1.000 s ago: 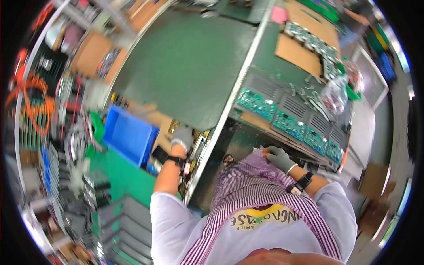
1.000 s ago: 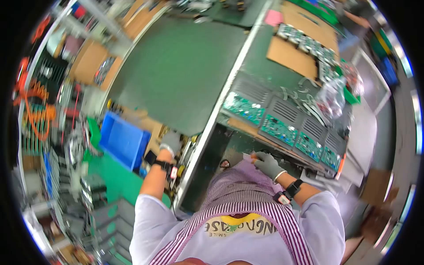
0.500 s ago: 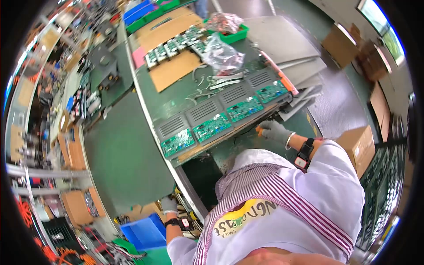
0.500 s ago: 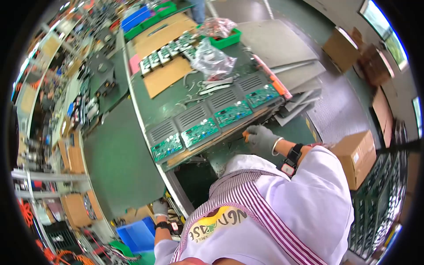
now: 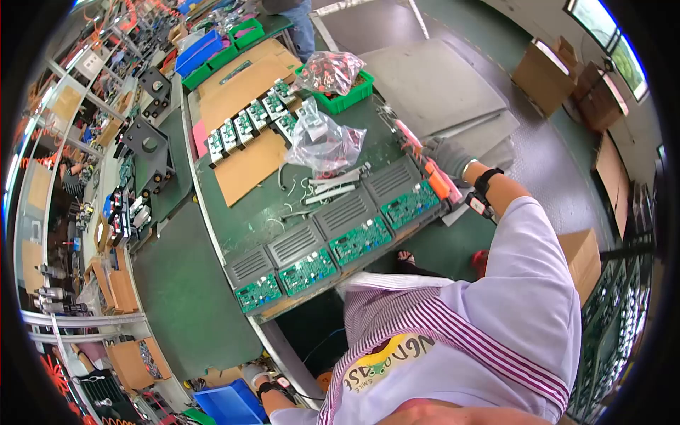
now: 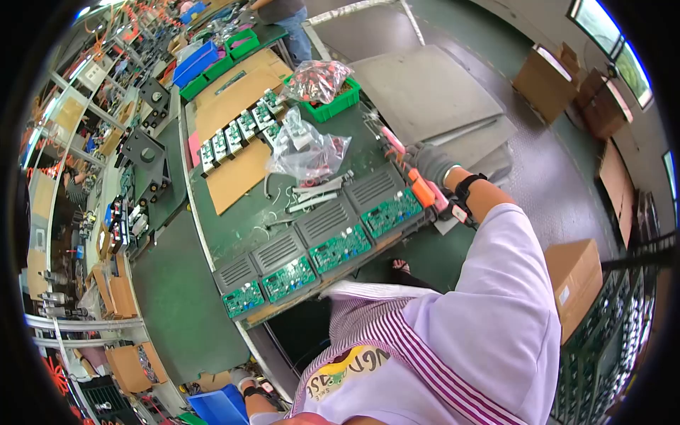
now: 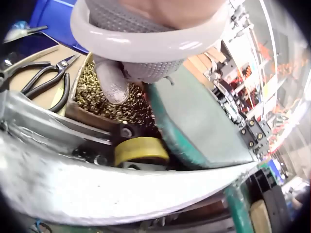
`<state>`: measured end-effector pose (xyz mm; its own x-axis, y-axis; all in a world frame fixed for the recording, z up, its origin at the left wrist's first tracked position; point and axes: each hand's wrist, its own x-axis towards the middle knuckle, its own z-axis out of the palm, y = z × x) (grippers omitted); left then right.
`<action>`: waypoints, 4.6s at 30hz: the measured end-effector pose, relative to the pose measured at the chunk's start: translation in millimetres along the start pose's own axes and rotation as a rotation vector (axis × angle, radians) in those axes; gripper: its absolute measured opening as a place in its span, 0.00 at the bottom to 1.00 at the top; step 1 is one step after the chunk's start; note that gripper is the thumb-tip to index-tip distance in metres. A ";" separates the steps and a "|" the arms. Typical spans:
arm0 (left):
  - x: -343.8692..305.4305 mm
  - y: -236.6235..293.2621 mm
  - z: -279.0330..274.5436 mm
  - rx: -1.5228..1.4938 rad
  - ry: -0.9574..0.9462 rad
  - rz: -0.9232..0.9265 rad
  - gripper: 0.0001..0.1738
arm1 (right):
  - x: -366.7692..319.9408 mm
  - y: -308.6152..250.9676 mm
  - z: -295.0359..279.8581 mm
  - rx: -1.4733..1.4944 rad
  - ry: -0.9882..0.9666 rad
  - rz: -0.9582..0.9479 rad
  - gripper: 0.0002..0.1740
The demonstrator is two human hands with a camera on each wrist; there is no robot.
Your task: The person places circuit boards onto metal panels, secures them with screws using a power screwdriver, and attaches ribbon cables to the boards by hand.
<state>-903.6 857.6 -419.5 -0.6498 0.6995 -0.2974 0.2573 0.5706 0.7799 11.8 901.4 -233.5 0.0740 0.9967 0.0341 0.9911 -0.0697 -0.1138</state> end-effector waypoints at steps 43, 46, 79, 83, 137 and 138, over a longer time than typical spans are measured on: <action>-437.3 359.2 359.1 -0.532 -1.635 -0.672 0.12 | -112.0 -59.3 -150.5 1.182 0.758 0.659 0.29; -437.5 360.9 353.3 -0.492 -1.623 -0.593 0.09 | -126.4 -47.4 -148.4 1.445 0.833 0.624 0.21; -489.4 377.7 361.1 -0.497 -1.745 -0.606 0.08 | -93.8 -89.3 -153.6 1.799 0.833 -0.274 0.24; -489.3 371.4 361.5 -0.542 -1.749 -0.609 0.09 | -94.8 -106.2 -153.1 1.759 0.936 -0.107 0.21; -467.1 353.8 425.7 0.843 -0.671 1.503 0.21 | -30.8 -73.5 -70.7 1.286 0.733 0.256 0.04; -465.5 351.5 428.0 0.843 -0.672 1.521 0.21 | -29.3 -74.1 -71.4 1.307 0.719 0.246 0.04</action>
<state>-204.5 916.7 -242.6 0.7505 0.6609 0.0007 0.6511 -0.7396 0.1703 -55.8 874.4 -155.2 0.6390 0.7068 0.3036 0.1818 0.2448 -0.9524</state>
